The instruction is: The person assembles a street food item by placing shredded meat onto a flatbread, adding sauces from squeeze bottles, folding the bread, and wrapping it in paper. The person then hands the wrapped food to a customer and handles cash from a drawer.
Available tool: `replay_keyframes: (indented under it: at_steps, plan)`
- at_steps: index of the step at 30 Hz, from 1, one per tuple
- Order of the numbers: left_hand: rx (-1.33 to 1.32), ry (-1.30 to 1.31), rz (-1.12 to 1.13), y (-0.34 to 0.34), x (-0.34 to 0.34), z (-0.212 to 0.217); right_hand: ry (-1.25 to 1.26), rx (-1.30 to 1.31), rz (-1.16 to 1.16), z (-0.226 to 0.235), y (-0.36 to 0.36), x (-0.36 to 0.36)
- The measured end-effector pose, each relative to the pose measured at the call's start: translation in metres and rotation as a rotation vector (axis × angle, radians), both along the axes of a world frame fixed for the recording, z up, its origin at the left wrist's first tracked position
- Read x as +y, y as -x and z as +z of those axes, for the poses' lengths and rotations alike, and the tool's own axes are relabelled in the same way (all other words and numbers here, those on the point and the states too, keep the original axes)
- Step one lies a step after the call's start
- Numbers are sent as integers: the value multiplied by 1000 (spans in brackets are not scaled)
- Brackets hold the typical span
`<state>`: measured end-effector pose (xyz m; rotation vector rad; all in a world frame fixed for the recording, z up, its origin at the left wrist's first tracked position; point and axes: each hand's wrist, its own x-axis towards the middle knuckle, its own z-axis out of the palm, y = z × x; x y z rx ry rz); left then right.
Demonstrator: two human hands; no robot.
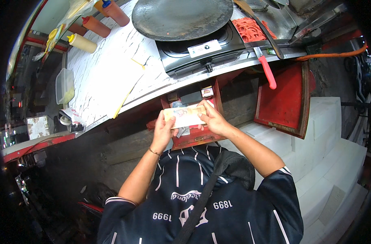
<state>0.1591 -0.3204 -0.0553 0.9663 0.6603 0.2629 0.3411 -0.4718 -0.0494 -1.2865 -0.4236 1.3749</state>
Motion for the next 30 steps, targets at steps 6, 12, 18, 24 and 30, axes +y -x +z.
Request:
replay_keyframes:
  at_steps: [6, 12, 18, 24, 30]
  plan:
    - [98, -233, -149, 11, 6, -17, 49, -226, 23, 12, -8, -5]
    - [74, -1175, -396, -34, 7, 44, -46, -594, 128, 30, -31, -16]
    - [351, -714, -529, -48, -25, -71, 18, -1115, -149, 46, -51, -62]
    - [464, 31, -313, -74, -72, -154, 128, -939, -370, 49, -34, -139]
    - [624, -266, -491, -95, -66, -132, 324, -917, -499, 28, -10, -200]
